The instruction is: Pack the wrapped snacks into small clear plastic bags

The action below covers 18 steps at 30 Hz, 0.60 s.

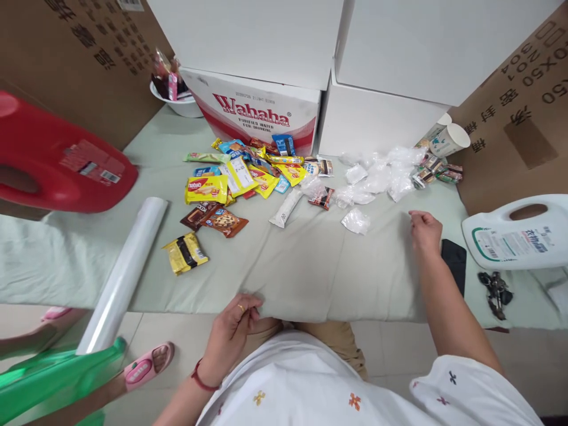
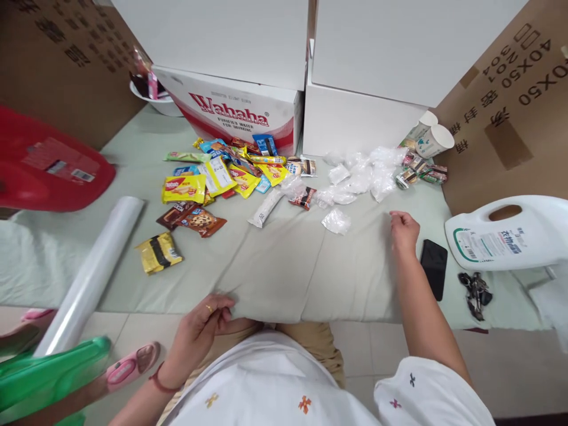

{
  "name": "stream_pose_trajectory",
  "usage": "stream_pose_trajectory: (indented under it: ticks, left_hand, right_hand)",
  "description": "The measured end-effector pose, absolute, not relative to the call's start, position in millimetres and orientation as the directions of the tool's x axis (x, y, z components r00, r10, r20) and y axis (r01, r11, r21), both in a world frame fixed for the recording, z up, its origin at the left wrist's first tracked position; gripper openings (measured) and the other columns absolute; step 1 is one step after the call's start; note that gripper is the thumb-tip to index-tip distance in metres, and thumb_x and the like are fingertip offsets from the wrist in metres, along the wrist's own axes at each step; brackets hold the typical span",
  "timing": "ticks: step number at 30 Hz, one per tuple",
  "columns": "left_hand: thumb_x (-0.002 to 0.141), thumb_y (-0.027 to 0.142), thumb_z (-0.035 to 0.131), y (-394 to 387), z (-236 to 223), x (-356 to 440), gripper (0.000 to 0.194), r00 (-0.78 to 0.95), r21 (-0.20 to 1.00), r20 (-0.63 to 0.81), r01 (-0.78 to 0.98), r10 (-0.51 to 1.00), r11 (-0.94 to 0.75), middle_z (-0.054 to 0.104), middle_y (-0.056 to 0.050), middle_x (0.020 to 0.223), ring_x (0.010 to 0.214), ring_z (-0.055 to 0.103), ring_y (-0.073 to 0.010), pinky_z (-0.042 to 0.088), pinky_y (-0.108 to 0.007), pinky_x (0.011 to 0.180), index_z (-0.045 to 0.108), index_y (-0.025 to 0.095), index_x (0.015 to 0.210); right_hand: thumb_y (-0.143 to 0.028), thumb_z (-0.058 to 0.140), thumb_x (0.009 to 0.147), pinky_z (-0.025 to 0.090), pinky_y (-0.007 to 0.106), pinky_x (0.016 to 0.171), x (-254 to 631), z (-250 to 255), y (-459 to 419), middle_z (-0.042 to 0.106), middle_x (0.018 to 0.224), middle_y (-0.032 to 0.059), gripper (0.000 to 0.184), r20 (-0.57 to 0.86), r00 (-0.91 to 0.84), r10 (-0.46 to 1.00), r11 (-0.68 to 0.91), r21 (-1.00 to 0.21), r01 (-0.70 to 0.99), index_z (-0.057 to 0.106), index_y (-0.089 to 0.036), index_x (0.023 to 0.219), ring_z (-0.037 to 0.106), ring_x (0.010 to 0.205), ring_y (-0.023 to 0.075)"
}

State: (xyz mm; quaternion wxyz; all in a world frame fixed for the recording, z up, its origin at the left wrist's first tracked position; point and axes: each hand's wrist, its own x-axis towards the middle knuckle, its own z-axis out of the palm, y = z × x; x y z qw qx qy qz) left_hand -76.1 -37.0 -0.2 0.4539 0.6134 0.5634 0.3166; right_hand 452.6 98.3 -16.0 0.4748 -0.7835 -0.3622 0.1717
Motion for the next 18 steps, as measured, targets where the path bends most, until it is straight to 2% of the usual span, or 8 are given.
stream_pose_trajectory:
  ticks: [3,7,10,12,13,15,18]
  left_hand:
    - [0.091,0.025,0.047,-34,-3,-78,0.023,0.226,0.939,-0.138,0.339,0.964,0.055,0.064,-0.002,0.078,0.056,0.059,-0.0123,0.051,-0.025,0.053,0.07,0.021,0.088]
    - [0.09,0.024,0.046,-35,-8,-77,0.022,0.191,0.931,-0.162,0.354,0.968,0.086,0.064,-0.003,0.082,0.059,0.059,-0.0117,0.051,-0.024,0.054,0.068,0.02,0.087]
    - [0.089,0.023,0.044,-37,-9,-77,0.023,0.186,0.92,-0.161,0.383,0.969,0.08,0.062,-0.002,0.078,0.06,0.06,-0.0125,0.05,-0.024,0.055,0.067,0.02,0.086]
    - [0.089,0.022,0.044,-38,-8,-78,0.024,0.207,0.912,-0.136,0.408,0.969,0.04,0.061,-0.001,0.075,0.061,0.06,-0.013,0.05,-0.025,0.057,0.067,0.02,0.085]
    - [0.089,0.021,0.044,-39,-8,-79,0.024,0.221,0.908,-0.116,0.418,0.968,0.013,0.061,-0.001,0.073,0.061,0.059,-0.0131,0.05,-0.025,0.058,0.068,0.02,0.084]
    - [0.089,0.02,0.043,-41,-6,-82,0.025,0.235,0.901,-0.071,0.432,0.969,-0.038,0.062,-0.001,0.073,0.062,0.059,-0.0133,0.05,-0.026,0.061,0.068,0.021,0.083]
    - [0.091,0.019,0.045,-44,-2,-84,0.025,0.197,0.898,-0.011,0.433,0.98,-0.076,0.065,-0.001,0.079,0.068,0.061,-0.0138,0.05,-0.027,0.066,0.069,0.021,0.089]
  right_hand:
    - [-0.041,0.064,0.082,0.042,0.028,0.059,434,-7,88,0.06,0.065,-0.0001,0.03,0.13,0.584,0.802,-0.29,-0.769,0.569,0.074,-0.015,0.093,0.049,0.058,0.0139]
    - [-0.031,0.058,0.089,0.049,0.031,0.08,399,12,111,0.068,0.088,0.0062,0.024,0.294,0.241,0.925,-0.041,-0.553,0.832,0.076,-0.017,0.096,0.06,0.078,0.0179]
    - [-0.022,0.055,0.09,0.049,0.034,0.083,363,21,136,0.065,0.111,0.0114,0.032,0.325,0.004,0.946,0.118,-0.354,0.928,0.073,-0.018,0.115,0.06,0.099,0.023]
    - [-0.019,0.058,0.089,0.049,0.036,0.083,339,23,149,0.06,0.13,0.0137,0.039,0.279,-0.139,0.95,0.205,-0.222,0.953,0.07,-0.02,0.126,0.054,0.114,0.0277]
    - [-0.019,0.059,0.089,0.048,0.036,0.082,330,24,154,0.059,0.133,0.0134,0.037,0.244,-0.189,0.951,0.235,-0.18,0.955,0.07,-0.022,0.124,0.051,0.117,0.0292]
    - [-0.021,0.057,0.091,0.048,0.036,0.08,319,25,160,0.065,0.125,0.0121,0.027,0.207,-0.206,0.957,0.243,-0.174,0.954,0.074,-0.023,0.112,0.052,0.115,0.0296]
    - [-0.029,0.052,0.097,0.05,0.036,0.082,321,27,160,0.071,0.104,0.01,0.024,0.361,-0.006,0.932,0.148,-0.367,0.918,0.074,-0.021,0.102,0.059,0.1,0.0254]
